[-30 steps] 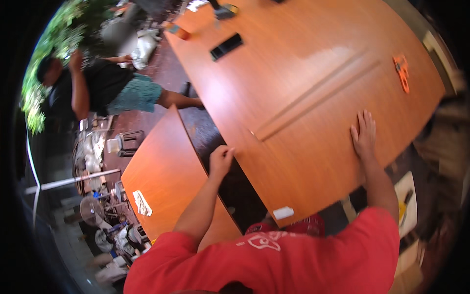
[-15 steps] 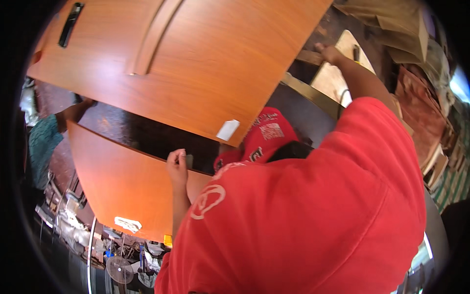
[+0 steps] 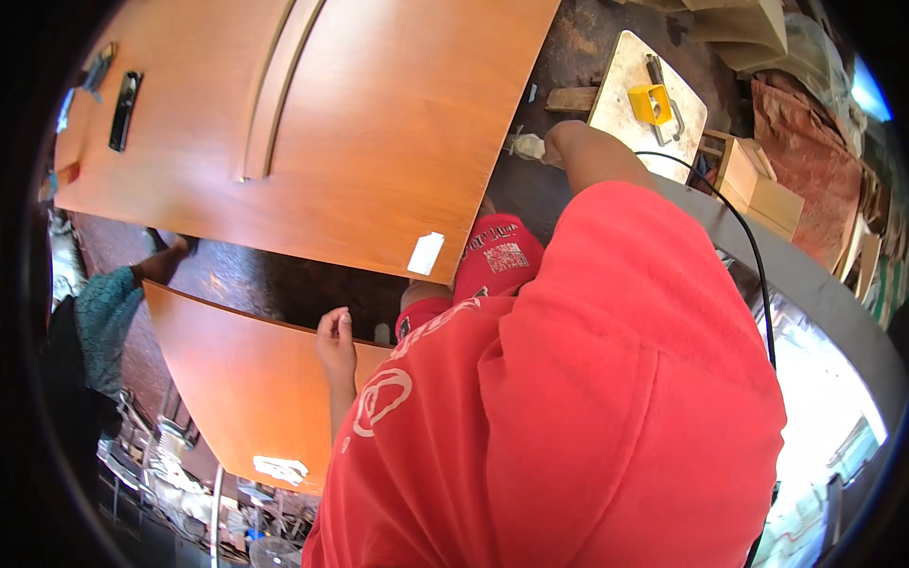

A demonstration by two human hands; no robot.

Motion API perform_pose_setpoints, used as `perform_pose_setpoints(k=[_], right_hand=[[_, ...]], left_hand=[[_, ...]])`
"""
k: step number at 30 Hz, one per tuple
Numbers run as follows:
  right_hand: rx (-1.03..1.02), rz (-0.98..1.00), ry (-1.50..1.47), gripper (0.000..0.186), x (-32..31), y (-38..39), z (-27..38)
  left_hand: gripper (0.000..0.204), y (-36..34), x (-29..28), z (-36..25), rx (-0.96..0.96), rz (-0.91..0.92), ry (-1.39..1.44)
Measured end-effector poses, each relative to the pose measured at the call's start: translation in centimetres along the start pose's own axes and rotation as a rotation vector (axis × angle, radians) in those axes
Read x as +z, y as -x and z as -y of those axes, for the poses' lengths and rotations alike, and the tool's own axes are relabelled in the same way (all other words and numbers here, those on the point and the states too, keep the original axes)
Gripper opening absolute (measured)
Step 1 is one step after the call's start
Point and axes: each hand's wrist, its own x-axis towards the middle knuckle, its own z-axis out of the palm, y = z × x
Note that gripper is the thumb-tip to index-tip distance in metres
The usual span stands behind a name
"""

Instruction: The person applies edge banding to a wooden panel by hand and using a trimmer. They press the adhesive strip along the edge, use a manual edge trimmer to cut away the excess, and peel off a small label from the surface.

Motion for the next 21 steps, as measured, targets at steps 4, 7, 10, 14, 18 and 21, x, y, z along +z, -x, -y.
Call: perform_pose_setpoints(k=[4,7,10,14,18,21], right_hand=[[0.071,-0.035,0.048,0.066,-3.0,7.4,-0.1],[0.104,-0.185,-0.069,0.063,-3.3,10.9,-0.1],[0.056,-0.576,-0.181,0.049,-1.1,12.4,1.9],[-0.121,-0.496,-0.164,0.052,-0.3,19.0,5.3],[-0.328,-0.420,-0.183,0.068,3.2,22.7,9.0],[-0.308,-0.453,-0.231,0.073,7.3,27.2,9.2]], left_hand=[[0.014,0.0,-1.1,0.5,0.048,0.038,-0.038],[0.014,-0.5,-2.2,-1.0,0.129,0.071,-0.082],[0.015,-1.1,-3.0,-3.0,0.225,0.097,-0.077],[0.020,-1.8,-4.2,-4.2,0.312,0.160,-0.169],[0.022,-3.0,-4.4,-7.4,0.418,0.216,-0.220],[0.023,-3.1,-3.5,-8.1,0.431,0.306,-0.243]])
